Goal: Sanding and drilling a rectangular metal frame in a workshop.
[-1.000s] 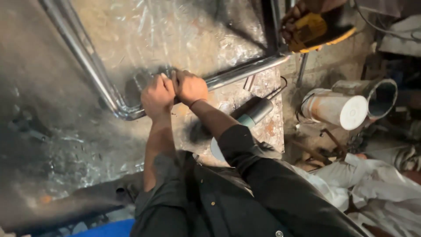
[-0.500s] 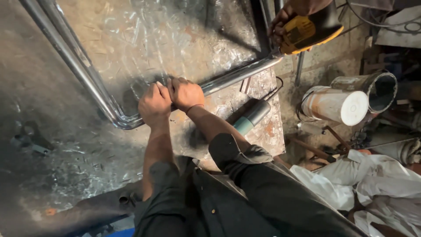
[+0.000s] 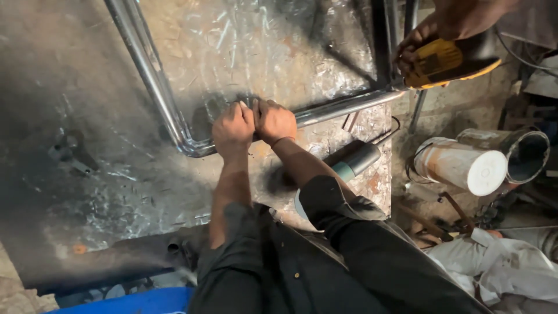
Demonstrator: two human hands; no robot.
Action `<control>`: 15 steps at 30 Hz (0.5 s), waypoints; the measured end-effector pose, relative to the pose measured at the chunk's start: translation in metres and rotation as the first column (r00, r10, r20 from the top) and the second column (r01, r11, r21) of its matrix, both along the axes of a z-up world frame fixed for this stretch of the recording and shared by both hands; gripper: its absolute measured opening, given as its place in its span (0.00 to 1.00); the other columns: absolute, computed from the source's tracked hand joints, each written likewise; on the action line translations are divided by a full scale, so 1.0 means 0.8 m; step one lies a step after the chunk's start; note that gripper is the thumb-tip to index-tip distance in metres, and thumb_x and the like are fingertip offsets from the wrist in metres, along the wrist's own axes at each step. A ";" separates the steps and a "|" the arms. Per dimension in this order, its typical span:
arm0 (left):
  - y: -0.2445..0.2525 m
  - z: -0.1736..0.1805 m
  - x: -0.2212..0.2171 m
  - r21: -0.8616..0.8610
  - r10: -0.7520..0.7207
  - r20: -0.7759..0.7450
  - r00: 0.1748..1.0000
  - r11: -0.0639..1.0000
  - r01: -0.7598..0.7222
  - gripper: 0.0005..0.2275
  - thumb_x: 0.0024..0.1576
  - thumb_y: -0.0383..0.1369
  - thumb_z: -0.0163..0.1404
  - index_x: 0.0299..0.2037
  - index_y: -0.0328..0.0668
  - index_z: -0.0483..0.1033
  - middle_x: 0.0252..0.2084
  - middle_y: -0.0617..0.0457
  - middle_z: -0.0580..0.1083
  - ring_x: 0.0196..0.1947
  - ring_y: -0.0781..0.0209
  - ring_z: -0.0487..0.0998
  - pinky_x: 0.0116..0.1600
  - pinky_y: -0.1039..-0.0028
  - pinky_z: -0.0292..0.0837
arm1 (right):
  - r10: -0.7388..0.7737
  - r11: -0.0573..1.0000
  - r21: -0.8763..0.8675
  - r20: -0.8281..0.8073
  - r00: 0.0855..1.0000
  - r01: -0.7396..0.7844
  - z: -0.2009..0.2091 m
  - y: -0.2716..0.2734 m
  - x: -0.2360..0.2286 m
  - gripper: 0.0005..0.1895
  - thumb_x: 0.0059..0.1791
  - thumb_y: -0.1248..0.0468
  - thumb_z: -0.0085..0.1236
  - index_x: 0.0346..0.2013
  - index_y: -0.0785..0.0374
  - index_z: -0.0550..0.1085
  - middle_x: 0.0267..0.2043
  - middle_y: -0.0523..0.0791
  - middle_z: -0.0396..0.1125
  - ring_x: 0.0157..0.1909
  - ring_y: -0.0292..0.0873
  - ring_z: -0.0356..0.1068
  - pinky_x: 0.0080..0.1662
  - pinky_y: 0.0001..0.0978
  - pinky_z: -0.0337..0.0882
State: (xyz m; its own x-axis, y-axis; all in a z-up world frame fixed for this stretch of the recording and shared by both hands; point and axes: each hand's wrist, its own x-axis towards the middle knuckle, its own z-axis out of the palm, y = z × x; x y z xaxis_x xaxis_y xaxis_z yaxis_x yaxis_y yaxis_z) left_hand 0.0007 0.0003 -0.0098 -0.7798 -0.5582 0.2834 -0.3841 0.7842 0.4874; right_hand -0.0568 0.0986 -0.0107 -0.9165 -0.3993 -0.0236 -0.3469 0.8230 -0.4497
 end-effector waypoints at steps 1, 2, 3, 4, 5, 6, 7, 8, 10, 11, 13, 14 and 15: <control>0.000 0.000 0.001 -0.001 0.007 0.000 1.000 1.000 -0.007 0.12 0.62 0.34 0.51 0.26 0.41 0.73 0.25 0.45 0.74 0.25 0.42 0.76 0.32 0.54 0.72 | 0.007 1.000 -0.001 0.000 1.000 -0.007 0.000 0.000 0.000 0.16 0.55 0.52 0.48 0.29 0.56 0.76 0.31 0.49 0.73 0.32 0.58 0.74 0.35 0.52 0.73; -0.001 0.001 0.001 0.000 -0.001 -0.008 1.000 1.000 0.001 0.12 0.62 0.33 0.51 0.26 0.41 0.72 0.25 0.45 0.74 0.25 0.42 0.76 0.32 0.54 0.72 | 0.007 1.000 0.006 -0.005 1.000 -0.007 -0.001 0.000 0.000 0.16 0.55 0.53 0.48 0.29 0.56 0.76 0.31 0.49 0.73 0.32 0.58 0.74 0.35 0.52 0.73; -0.001 0.001 0.001 0.001 -0.009 -0.016 1.000 1.000 0.009 0.12 0.62 0.33 0.51 0.25 0.41 0.72 0.25 0.45 0.74 0.25 0.42 0.76 0.33 0.54 0.72 | 0.007 1.000 0.013 -0.011 1.000 -0.007 -0.001 0.000 -0.001 0.17 0.55 0.53 0.48 0.28 0.57 0.76 0.31 0.49 0.73 0.32 0.58 0.74 0.35 0.52 0.73; -0.001 0.001 0.000 0.001 -0.005 -0.017 1.000 1.000 0.005 0.12 0.62 0.33 0.51 0.25 0.41 0.72 0.25 0.45 0.74 0.25 0.42 0.76 0.33 0.54 0.72 | 0.010 1.000 0.013 -0.012 1.000 -0.010 -0.001 0.000 -0.001 0.17 0.55 0.53 0.48 0.28 0.57 0.76 0.31 0.49 0.73 0.32 0.58 0.74 0.35 0.52 0.73; -0.001 0.001 -0.001 -0.004 -0.010 -0.023 1.000 1.000 0.010 0.12 0.62 0.33 0.51 0.25 0.41 0.72 0.25 0.45 0.74 0.25 0.43 0.76 0.33 0.54 0.73 | 0.015 1.000 0.004 -0.020 1.000 -0.015 -0.001 0.000 -0.001 0.16 0.55 0.53 0.48 0.28 0.56 0.76 0.31 0.48 0.73 0.31 0.58 0.74 0.35 0.52 0.72; -0.001 0.001 0.000 -0.007 -0.016 -0.027 0.999 1.000 0.016 0.12 0.62 0.33 0.51 0.25 0.41 0.72 0.25 0.45 0.74 0.26 0.43 0.76 0.33 0.55 0.73 | 0.018 1.000 -0.005 -0.027 0.999 -0.018 -0.001 0.001 0.000 0.16 0.55 0.53 0.48 0.28 0.56 0.76 0.31 0.48 0.73 0.31 0.57 0.74 0.35 0.52 0.72; -0.001 0.000 0.000 -0.007 -0.015 -0.026 1.000 1.000 0.015 0.12 0.62 0.33 0.51 0.25 0.41 0.72 0.25 0.45 0.74 0.26 0.43 0.76 0.33 0.55 0.73 | 0.019 1.000 -0.004 -0.026 0.999 -0.020 -0.002 0.001 0.000 0.16 0.55 0.53 0.48 0.28 0.56 0.76 0.31 0.48 0.73 0.31 0.57 0.74 0.35 0.52 0.72; -0.001 0.000 0.000 -0.010 -0.014 -0.030 0.999 1.000 0.014 0.12 0.62 0.33 0.51 0.25 0.41 0.71 0.25 0.45 0.74 0.25 0.43 0.76 0.33 0.55 0.73 | 0.019 1.000 0.005 -0.027 0.999 -0.019 -0.002 0.001 0.000 0.16 0.55 0.53 0.48 0.28 0.56 0.76 0.30 0.48 0.72 0.31 0.57 0.73 0.35 0.51 0.72; 0.000 0.001 0.000 -0.013 -0.010 -0.036 0.999 1.000 0.010 0.12 0.62 0.33 0.51 0.25 0.41 0.71 0.25 0.45 0.74 0.25 0.43 0.76 0.33 0.55 0.73 | 0.021 1.000 0.014 -0.029 0.999 -0.020 -0.004 0.001 -0.001 0.16 0.55 0.53 0.49 0.28 0.56 0.76 0.30 0.48 0.72 0.31 0.57 0.73 0.34 0.51 0.72; 0.000 0.002 0.000 -0.017 -0.007 -0.039 0.999 1.000 0.007 0.12 0.61 0.33 0.51 0.25 0.41 0.71 0.25 0.45 0.74 0.25 0.44 0.76 0.33 0.55 0.73 | 0.017 1.000 0.012 -0.029 0.999 -0.017 -0.005 0.001 -0.001 0.16 0.55 0.53 0.49 0.27 0.56 0.76 0.30 0.48 0.72 0.31 0.57 0.73 0.34 0.51 0.72; 0.000 0.004 0.000 -0.022 0.000 -0.044 0.999 1.000 -0.001 0.12 0.61 0.33 0.51 0.25 0.41 0.71 0.25 0.45 0.74 0.25 0.44 0.76 0.33 0.55 0.73 | 0.019 1.000 0.008 -0.030 0.999 -0.018 -0.006 0.001 -0.001 0.16 0.55 0.53 0.49 0.27 0.56 0.76 0.30 0.47 0.72 0.31 0.57 0.73 0.35 0.51 0.72; 0.001 0.004 0.000 -0.014 0.001 -0.044 0.999 1.000 -0.002 0.12 0.61 0.32 0.51 0.25 0.41 0.71 0.25 0.45 0.74 0.25 0.44 0.76 0.32 0.56 0.73 | 0.019 1.000 0.002 -0.035 0.999 -0.019 -0.006 0.001 0.000 0.16 0.54 0.53 0.49 0.27 0.56 0.76 0.30 0.47 0.72 0.31 0.57 0.73 0.34 0.51 0.72; 0.001 0.004 0.000 -0.006 0.003 -0.044 0.999 1.000 -0.003 0.12 0.61 0.32 0.51 0.24 0.41 0.71 0.25 0.45 0.74 0.25 0.44 0.76 0.32 0.56 0.73 | 0.020 1.000 -0.004 -0.040 0.999 -0.020 -0.005 0.001 0.000 0.16 0.54 0.53 0.49 0.27 0.56 0.76 0.30 0.47 0.72 0.31 0.57 0.73 0.34 0.51 0.72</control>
